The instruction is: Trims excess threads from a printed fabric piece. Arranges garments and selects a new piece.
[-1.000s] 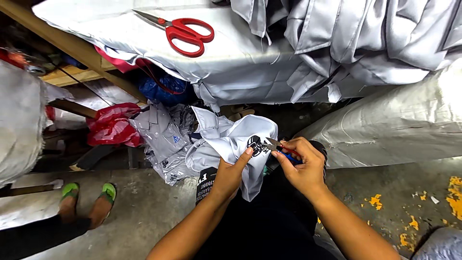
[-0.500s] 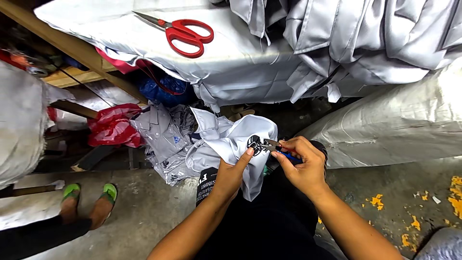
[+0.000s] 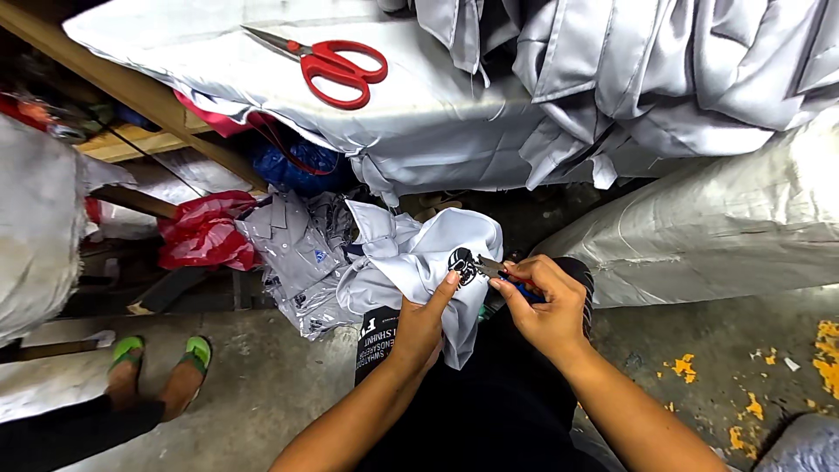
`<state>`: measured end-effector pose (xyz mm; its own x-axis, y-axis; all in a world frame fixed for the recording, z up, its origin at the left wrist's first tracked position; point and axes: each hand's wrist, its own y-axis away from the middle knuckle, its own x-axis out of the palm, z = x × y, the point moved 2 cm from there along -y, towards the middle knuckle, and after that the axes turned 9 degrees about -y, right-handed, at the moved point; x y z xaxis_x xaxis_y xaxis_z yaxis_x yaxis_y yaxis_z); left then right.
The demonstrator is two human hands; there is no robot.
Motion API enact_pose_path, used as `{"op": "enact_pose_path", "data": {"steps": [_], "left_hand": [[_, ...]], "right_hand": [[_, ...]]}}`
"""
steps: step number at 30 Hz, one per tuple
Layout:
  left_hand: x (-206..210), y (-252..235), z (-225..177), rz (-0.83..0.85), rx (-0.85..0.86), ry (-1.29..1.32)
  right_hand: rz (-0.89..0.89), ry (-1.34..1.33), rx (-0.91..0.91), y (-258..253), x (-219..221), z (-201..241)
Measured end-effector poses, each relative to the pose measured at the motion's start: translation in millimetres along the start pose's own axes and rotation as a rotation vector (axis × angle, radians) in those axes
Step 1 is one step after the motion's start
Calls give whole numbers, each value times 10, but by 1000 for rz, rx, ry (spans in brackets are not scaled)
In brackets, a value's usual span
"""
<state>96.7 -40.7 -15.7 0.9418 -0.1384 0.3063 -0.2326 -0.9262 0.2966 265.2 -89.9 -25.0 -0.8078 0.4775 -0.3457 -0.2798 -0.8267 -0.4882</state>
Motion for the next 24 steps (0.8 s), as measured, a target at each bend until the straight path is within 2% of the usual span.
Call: {"op": "enact_pose_path", "data": {"steps": [8, 16, 24], "left_hand": [[-9, -3, -5, 1, 2, -7], [0, -19, -16, -15, 28, -32], [22, -8, -40, 13, 6, -52]], "right_hand": [[46, 24, -53, -39, -43, 13], [81, 8, 44, -48, -136, 55], [131, 33, -9, -79, -103, 39]]}}
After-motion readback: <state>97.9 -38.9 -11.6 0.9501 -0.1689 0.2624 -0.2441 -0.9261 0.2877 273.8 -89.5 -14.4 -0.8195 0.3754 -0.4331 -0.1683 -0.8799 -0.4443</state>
